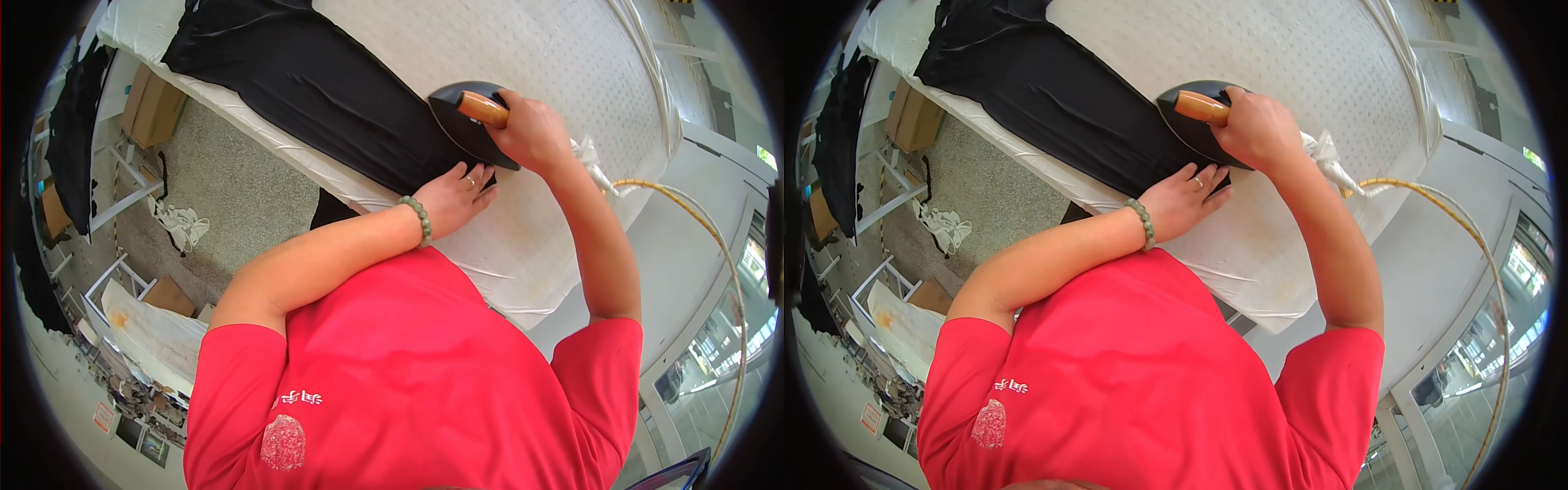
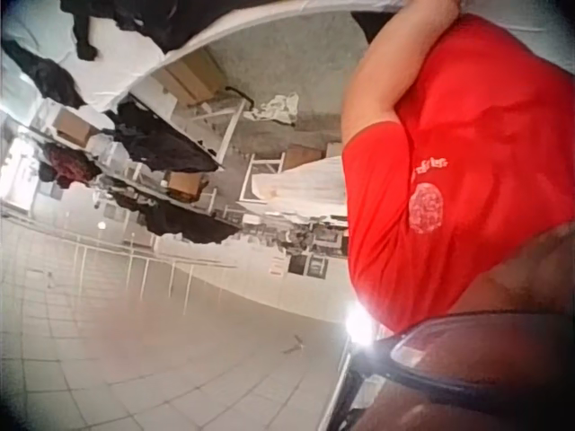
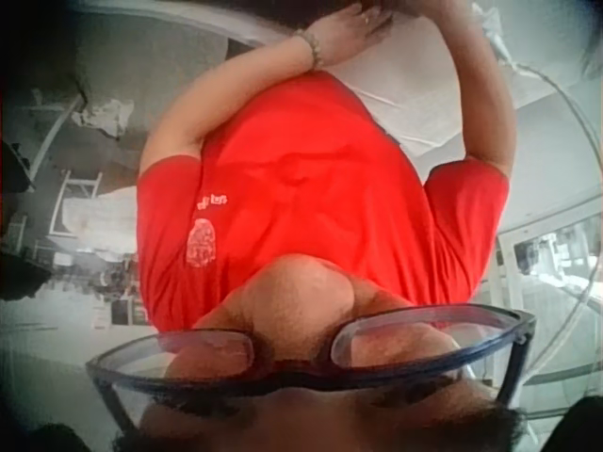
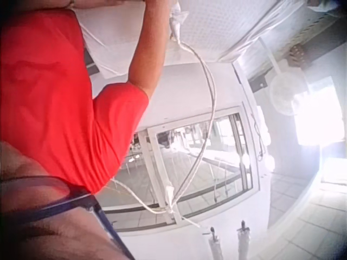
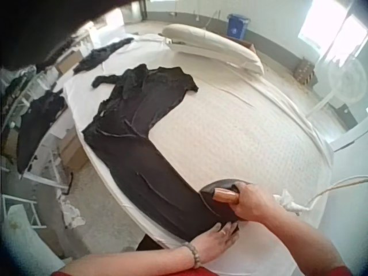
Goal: Ironing black garments on an industrial ironing board.
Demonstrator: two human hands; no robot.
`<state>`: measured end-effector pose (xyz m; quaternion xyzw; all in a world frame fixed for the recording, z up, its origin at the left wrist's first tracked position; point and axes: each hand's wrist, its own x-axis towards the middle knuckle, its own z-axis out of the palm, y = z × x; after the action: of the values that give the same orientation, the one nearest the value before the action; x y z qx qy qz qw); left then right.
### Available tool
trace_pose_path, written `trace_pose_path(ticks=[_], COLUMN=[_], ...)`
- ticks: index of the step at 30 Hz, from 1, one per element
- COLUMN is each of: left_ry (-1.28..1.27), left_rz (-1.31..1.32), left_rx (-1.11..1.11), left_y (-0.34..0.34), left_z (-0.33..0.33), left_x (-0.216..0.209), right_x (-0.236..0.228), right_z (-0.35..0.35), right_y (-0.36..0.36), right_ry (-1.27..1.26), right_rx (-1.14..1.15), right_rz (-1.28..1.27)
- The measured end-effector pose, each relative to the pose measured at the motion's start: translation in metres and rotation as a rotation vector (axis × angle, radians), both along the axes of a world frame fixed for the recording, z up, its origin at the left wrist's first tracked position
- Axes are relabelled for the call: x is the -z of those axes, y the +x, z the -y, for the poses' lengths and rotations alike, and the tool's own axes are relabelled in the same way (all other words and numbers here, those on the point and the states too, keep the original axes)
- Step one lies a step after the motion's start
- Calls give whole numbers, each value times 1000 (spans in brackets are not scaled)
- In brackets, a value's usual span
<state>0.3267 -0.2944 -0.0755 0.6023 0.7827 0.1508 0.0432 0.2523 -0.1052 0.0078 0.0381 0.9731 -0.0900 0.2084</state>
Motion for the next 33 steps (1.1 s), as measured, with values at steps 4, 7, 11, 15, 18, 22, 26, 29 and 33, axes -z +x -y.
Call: trace_pose_path(ticks=[4, 7, 11, 15, 18, 22, 26, 29, 33], left_ry=[131, 162, -32, -412, -269, 27, -512, -528, -466], left_rz=[110, 9, -122, 111, 252, 369, 275, 263, 216], left_rx=[56, -76, -217, -112, 133, 399, 159, 170, 176], left_y=[-49, -150, -306, -383, -398, -401, -401, -397, -392], left_z=[29, 79, 143, 150, 127, 100, 81, 73, 73], left_x=[-10, -17, -22, -29, -33, -36, -42, -44, -31], right_x=[-2, -1, -1, -3, -3, -1, -3, -7, -10], right_z=[3, 4, 15, 25, 26, 26, 28, 31, 33], right_y=[1, 1, -5, -14, -21, -27, -29, -30, -33], right_ry=[-10, -15, -20, -9, 5, 2, -2, -9, -12], right_rx=[-40, -42, 4, 38, 72, 118, 148, 161, 155], right_rz=[52, 68, 36, 50, 46, 35, 19, 8, -18])
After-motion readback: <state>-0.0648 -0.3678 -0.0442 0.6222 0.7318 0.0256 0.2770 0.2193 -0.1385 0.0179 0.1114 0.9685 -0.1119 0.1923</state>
